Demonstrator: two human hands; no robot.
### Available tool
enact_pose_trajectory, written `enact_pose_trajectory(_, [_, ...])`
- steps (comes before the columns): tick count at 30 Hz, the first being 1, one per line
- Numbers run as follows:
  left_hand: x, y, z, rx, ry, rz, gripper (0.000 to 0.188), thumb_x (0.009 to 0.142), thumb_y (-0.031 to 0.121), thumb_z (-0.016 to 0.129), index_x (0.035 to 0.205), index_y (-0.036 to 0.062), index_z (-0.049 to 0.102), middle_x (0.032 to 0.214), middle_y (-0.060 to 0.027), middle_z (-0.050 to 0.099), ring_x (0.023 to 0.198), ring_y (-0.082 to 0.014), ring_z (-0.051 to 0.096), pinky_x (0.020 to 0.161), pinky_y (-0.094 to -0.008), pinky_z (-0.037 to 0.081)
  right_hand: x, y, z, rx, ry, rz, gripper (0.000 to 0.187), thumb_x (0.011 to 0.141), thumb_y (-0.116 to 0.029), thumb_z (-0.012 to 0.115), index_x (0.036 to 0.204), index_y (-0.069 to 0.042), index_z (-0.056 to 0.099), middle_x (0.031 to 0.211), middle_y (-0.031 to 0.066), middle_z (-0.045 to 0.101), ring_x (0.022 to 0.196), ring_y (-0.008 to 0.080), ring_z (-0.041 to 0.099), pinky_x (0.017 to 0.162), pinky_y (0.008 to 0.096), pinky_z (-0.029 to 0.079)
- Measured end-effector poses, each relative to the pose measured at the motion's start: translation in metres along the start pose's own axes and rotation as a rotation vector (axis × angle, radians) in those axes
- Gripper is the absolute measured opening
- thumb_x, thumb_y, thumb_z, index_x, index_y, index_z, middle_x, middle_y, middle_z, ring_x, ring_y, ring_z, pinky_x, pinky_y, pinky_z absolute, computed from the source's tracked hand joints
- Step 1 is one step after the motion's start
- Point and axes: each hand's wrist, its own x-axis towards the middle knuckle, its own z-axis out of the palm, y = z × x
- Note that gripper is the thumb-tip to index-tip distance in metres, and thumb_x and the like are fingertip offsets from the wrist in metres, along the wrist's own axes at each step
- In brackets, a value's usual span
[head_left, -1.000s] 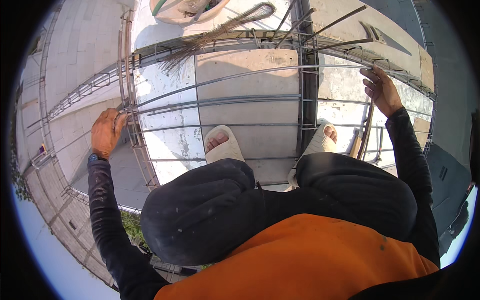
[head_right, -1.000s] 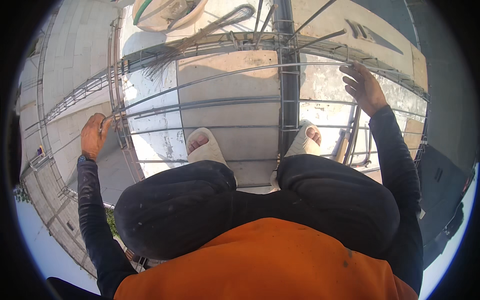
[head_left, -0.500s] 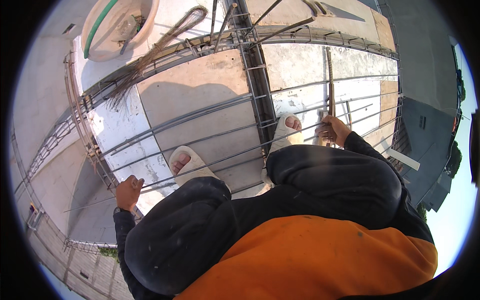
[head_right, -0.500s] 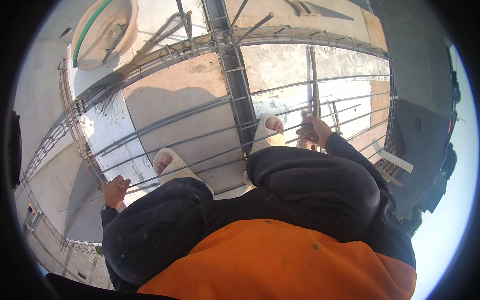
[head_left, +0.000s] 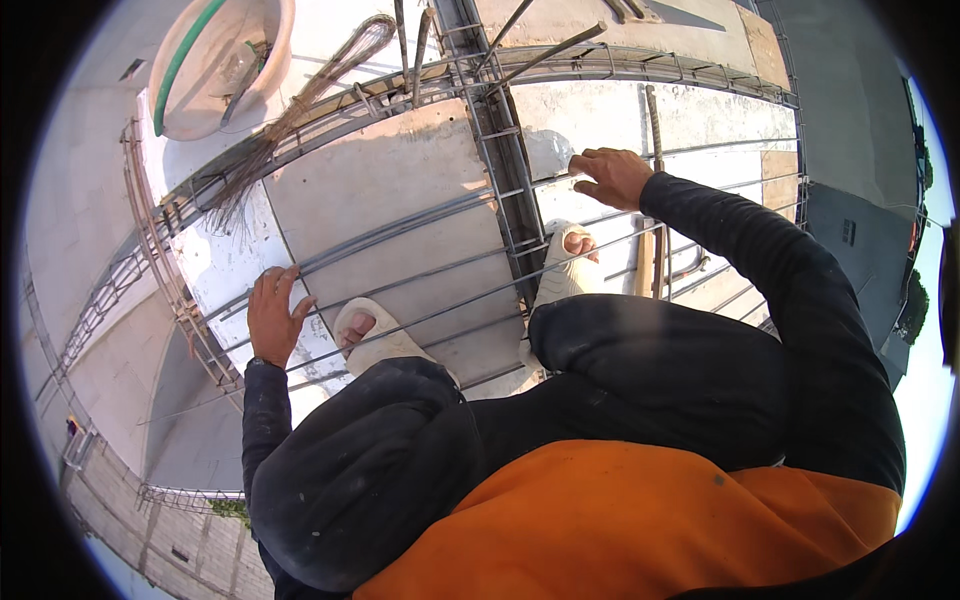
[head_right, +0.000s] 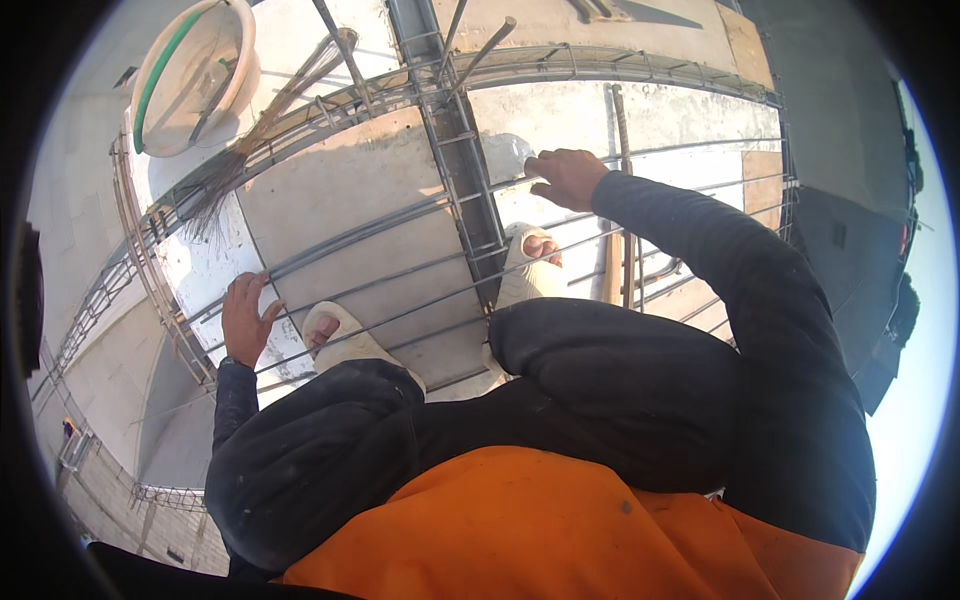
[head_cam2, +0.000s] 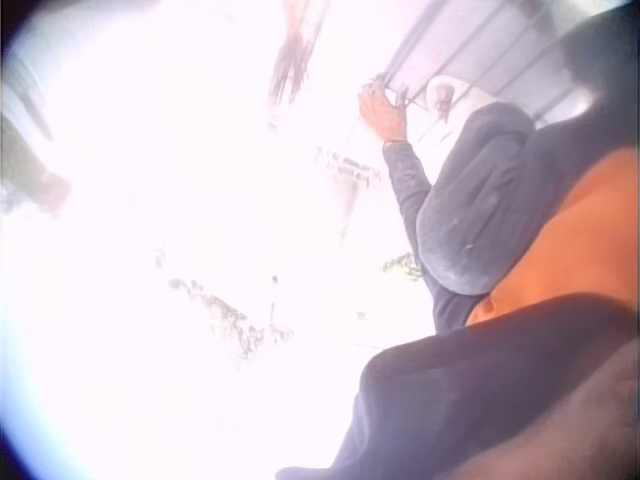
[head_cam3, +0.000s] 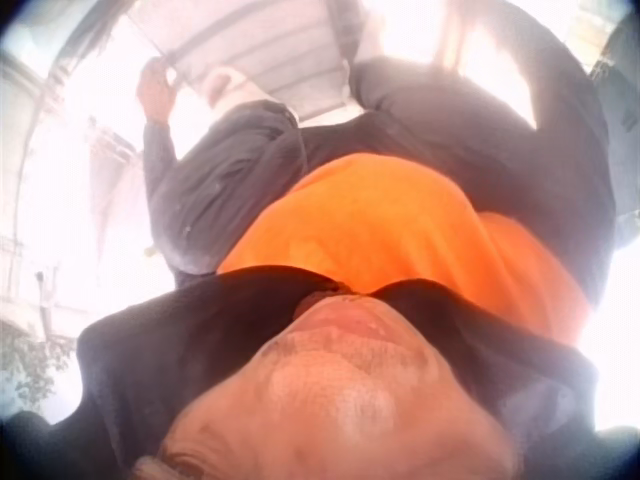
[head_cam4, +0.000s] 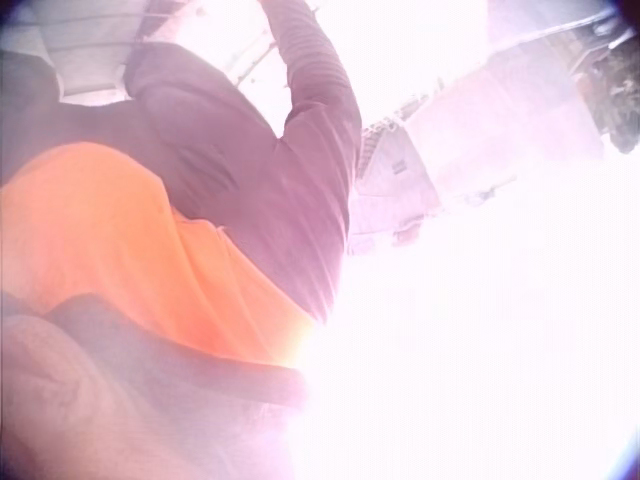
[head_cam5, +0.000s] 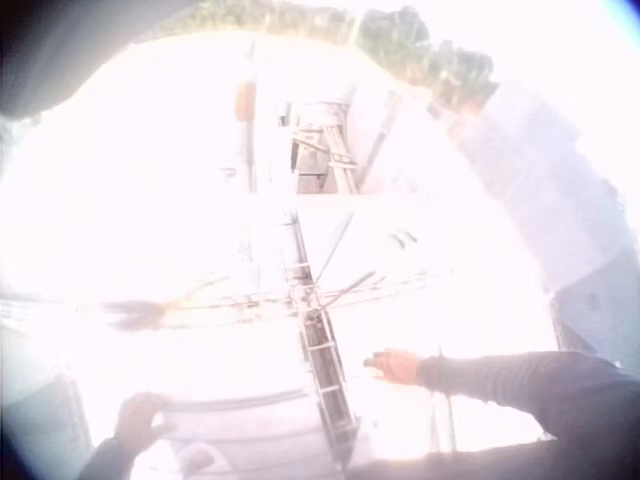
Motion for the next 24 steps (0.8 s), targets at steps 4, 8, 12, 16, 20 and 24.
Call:
enact_pose_trajectory(4, [0.03, 0.001, 0.017, 0.002, 0.043, 0.019, 0.045, 0.084, 0.026, 0.081, 0.123, 0.0071, 0.067, 0.116, -0.014, 0.061, 0.114, -0.0365, 0.056, 0.098, -0.0475, 0.046, 0.052, -0.011, 0.004, -0.149, -0.024, -0.112, 0.038, 0.096, -0.032, 0.07, 0.128, -0.014, 0.061, 0.122, 0.0119, 0.063, 0.115, 0.0349, 0.065, 0.094, 0.0499, 0.056])
enact_pose_trajectory(8, [0.038, -0.005, 0.026, -0.001, 0.007, 0.066, 0.031, 0.086, 0.025, 0.079, 0.108, 0.0074, 0.068, 0.11, -0.0122, 0.062, 0.107, -0.0344, 0.058, 0.091, -0.0462, 0.046, 0.055, -0.013, 0.019, -0.206, -0.07, -0.164, 0.032, 0.098, -0.03, 0.068, 0.122, -0.011, 0.06, 0.118, 0.013, 0.062, 0.114, 0.0337, 0.066, 0.089, 0.0481, 0.058])
enact_pose_trajectory(12, [0.035, -0.007, 0.034, -0.006, 0.043, 0.069, 0.024, 0.088, 0.025, 0.078, 0.103, 0.0082, 0.068, 0.104, -0.0098, 0.063, 0.102, -0.0322, 0.059, 0.087, -0.0448, 0.045, 0.039, -0.017, 0.045, -0.155, 0.056, -0.101, 0.024, 0.101, -0.026, 0.062, 0.113, -0.006, 0.058, 0.115, 0.0142, 0.061, 0.111, 0.0341, 0.066, 0.085, 0.0464, 0.06])
enact_pose_trajectory(16, [0.037, -0.003, 0.032, -0.031, 0.061, 0.068, 0.02, 0.088, 0.021, 0.077, 0.102, 0.0083, 0.068, 0.102, -0.0089, 0.063, 0.1, -0.0315, 0.059, 0.086, -0.0439, 0.045, 0.034, -0.021, 0.054, -0.137, 0.123, -0.019, 0.024, 0.103, -0.026, 0.06, 0.114, -0.005, 0.058, 0.117, 0.0146, 0.06, 0.114, 0.0334, 0.063, 0.09, 0.0471, 0.058])
enact_pose_trajectory(20, [0.032, -0.01, 0.035, -0.035, 0.019, 0.06, 0.021, 0.088, 0.019, 0.077, 0.103, 0.0082, 0.068, 0.102, -0.009, 0.063, 0.098, -0.0311, 0.059, 0.085, -0.0429, 0.045, 0.032, -0.031, 0.055, -0.144, 0.16, 0.037, 0.025, 0.103, -0.027, 0.06, 0.115, -0.004, 0.058, 0.122, 0.0148, 0.06, 0.115, 0.0327, 0.062, 0.093, 0.0476, 0.057])
enact_pose_trajectory(24, [0.039, -0.008, 0.031, -0.008, -0.061, 0.06, 0.024, 0.086, 0.019, 0.078, 0.105, 0.0083, 0.067, 0.103, -0.009, 0.063, 0.098, -0.0312, 0.059, 0.084, -0.0431, 0.046, 0.029, -0.031, 0.051, -0.083, 0.137, 0.086, 0.027, 0.101, -0.028, 0.063, 0.116, -0.005, 0.061, 0.12, 0.0136, 0.062, 0.115, 0.0325, 0.062, 0.093, 0.0468, 0.057])
